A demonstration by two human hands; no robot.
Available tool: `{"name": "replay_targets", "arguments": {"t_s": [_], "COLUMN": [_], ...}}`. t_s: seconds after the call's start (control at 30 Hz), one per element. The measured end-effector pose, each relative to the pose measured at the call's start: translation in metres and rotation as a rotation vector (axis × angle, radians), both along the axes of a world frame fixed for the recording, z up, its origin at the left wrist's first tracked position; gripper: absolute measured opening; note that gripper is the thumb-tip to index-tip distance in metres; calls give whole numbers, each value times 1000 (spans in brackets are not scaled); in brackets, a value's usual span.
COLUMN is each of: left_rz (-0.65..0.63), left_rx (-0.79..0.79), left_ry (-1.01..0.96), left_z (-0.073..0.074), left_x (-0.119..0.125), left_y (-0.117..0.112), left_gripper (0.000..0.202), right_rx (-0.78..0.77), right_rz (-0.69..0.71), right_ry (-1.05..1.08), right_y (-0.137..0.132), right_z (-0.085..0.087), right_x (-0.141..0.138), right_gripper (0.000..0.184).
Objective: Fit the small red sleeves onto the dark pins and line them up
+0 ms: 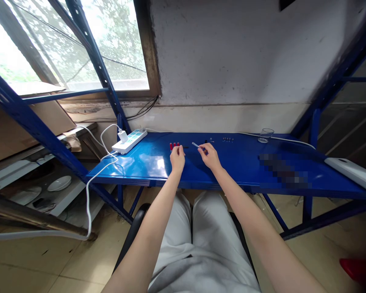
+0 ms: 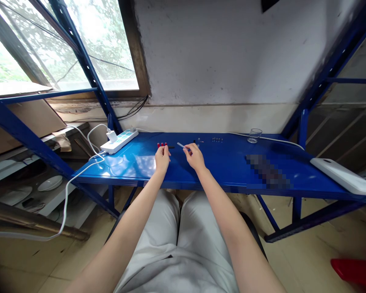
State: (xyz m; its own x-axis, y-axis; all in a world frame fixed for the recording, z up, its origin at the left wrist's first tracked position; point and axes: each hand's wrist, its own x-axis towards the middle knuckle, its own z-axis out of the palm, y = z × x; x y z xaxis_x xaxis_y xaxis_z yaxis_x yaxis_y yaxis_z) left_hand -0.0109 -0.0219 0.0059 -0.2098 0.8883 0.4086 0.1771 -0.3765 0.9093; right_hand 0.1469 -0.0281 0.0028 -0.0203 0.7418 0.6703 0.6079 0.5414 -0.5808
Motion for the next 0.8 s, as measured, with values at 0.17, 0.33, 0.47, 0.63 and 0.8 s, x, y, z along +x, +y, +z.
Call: {"name": "replay_targets", "arguments": {"t_s": [0.17,0.33,0.47,0.63,0.8], "left_rz": [-287,-319,-356,-390,-301], "left_rx": [6,24,-4,-32,-3], "left_ry": [115,77,53,17,7], "left_z": [-5,-7,-9,-10,-8], "left_x": [6,8,8,10,7], "left_y": [4,5,6,7,5], "left_gripper": [24,24,22,17,13], "right_rx": [13,-39,-63,-85,-157], "right_rz": [135,197,199,170,-92], "right_ry": [-16,-79,-122,-172,-191], "right_y": [1,8,8,4,6], "right_z": [0,-8,-7,-1,-2], "right_x": [-4,-3,-3,-4,5], "right_gripper": [29,23,22,21,20]}}
